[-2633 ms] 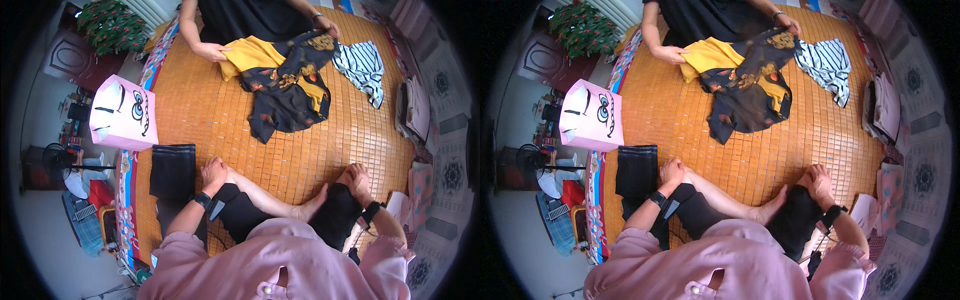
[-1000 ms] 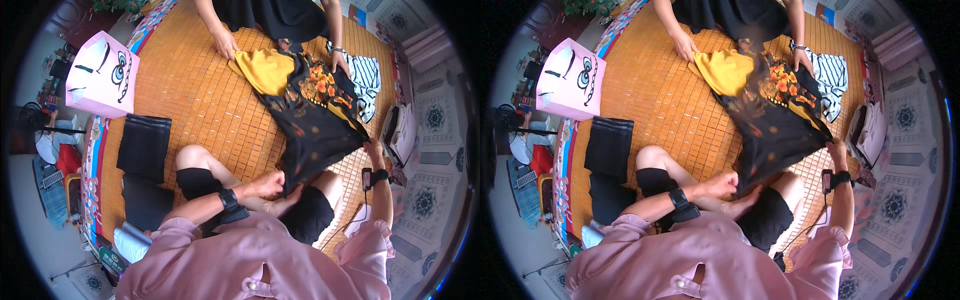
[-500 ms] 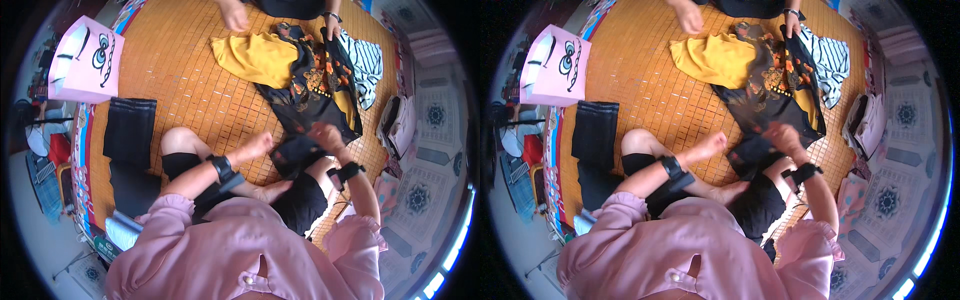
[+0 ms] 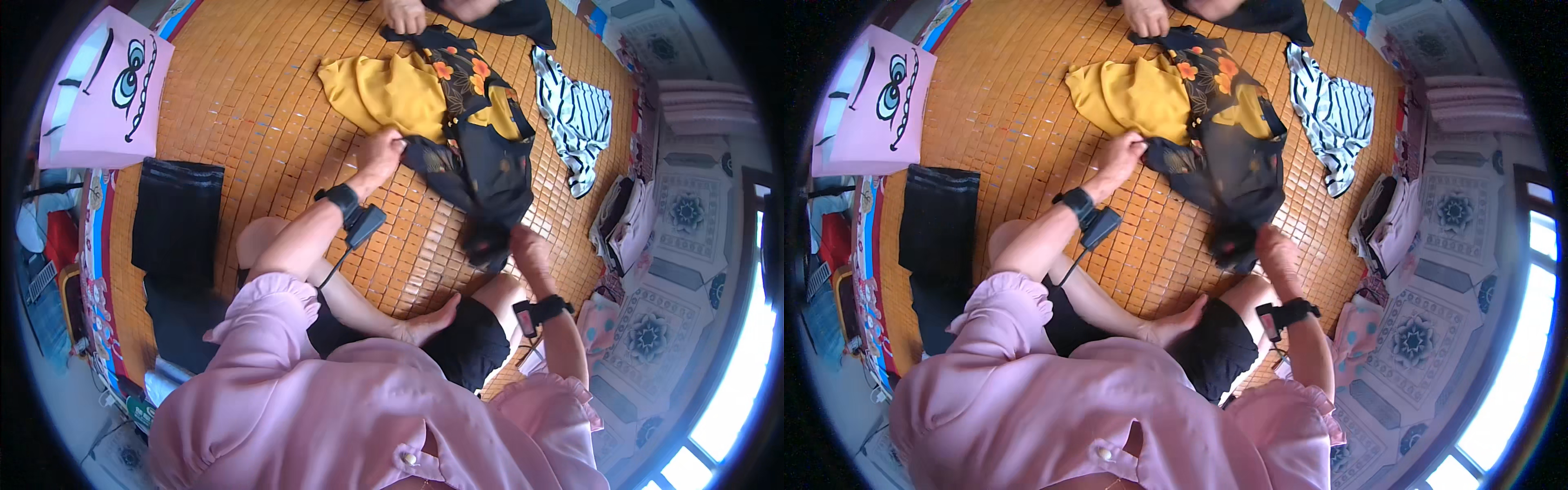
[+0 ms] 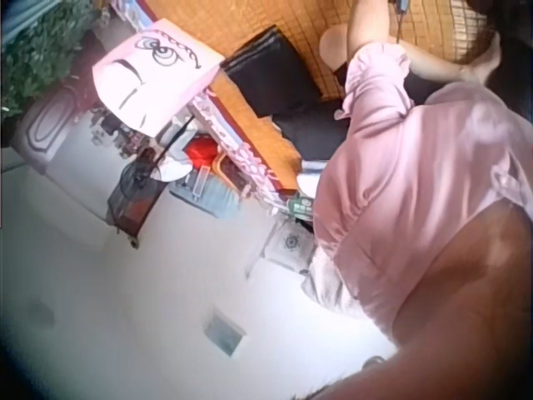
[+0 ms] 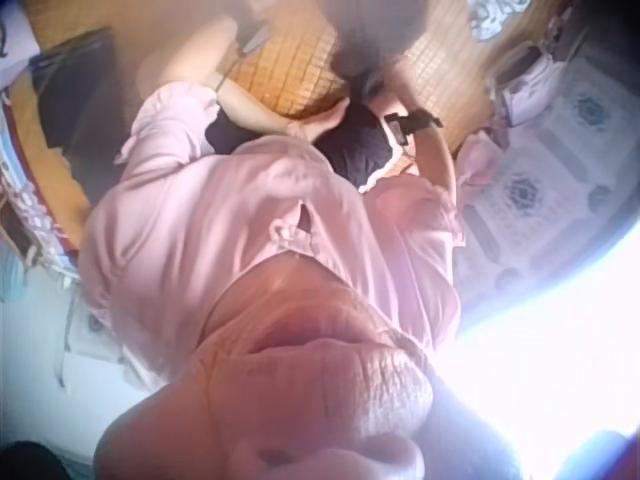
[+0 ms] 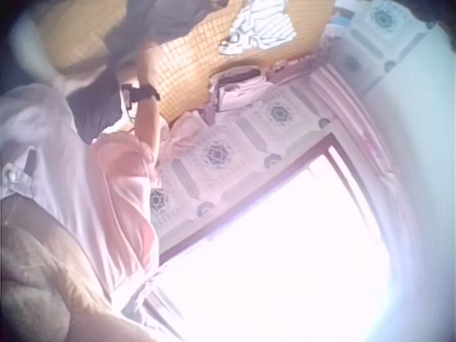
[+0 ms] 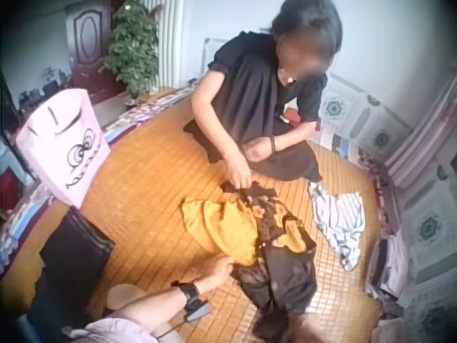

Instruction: The person folds several clothing items on a mat, including a floral shirt and yellow fabric.

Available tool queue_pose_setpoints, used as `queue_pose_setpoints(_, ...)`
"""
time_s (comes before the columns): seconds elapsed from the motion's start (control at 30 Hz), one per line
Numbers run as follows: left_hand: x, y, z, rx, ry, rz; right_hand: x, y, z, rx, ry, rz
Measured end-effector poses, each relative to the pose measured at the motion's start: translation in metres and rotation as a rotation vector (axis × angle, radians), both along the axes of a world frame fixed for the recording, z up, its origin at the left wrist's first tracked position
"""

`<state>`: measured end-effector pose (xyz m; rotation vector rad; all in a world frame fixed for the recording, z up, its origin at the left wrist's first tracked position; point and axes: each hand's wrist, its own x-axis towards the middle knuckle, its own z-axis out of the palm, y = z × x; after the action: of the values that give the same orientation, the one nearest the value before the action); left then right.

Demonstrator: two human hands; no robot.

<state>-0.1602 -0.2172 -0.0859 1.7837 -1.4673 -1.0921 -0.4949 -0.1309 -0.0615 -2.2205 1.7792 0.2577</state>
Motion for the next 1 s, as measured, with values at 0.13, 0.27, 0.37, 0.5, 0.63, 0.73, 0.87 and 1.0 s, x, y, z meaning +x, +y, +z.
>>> queue_pose_setpoints(0.13, 0.035, 0.025, 0.005, 0.241, 0.557, 0.217, -0.013, -0.014, 0.032, -0.091, -0.069, -0.137)
queue_pose_setpoints(0.27, 0.045, 0.044, 0.018, 0.364, 0.732, 0.357, -0.004, -0.003, 0.03, -0.028, -0.001, -0.151)
queue_pose_setpoints(0.37, 0.057, 0.052, 0.027, 0.245, 0.587, 0.504, -0.015, 0.004, 0.018, -0.177, -0.106, -0.21)
queue_pose_setpoints(0.5, 0.086, 0.082, 0.025, 0.311, 0.452, 0.628, -0.029, 0.013, 0.006, -0.248, -0.18, -0.359)
queue_pose_setpoints(0.63, 0.103, 0.103, 0.048, 0.144, 0.405, 0.667, -0.037, 0.023, -0.006, -0.262, -0.323, -0.448)
queue_pose_setpoints(0.73, 0.1, 0.132, 0.068, 0.014, 0.333, 0.433, -0.053, 0.017, -0.016, -0.411, -0.417, -0.565)
queue_pose_setpoints(0.87, 0.087, 0.167, 0.063, 0.27, 0.329, 0.25, -0.061, -0.002, 0.008, -0.489, -0.511, -0.686)
queue_pose_setpoints(1.0, 0.074, 0.157, 0.038, 0.224, -0.027, 0.15, -0.081, 0.001, 0.007, -0.443, -0.379, -0.722)
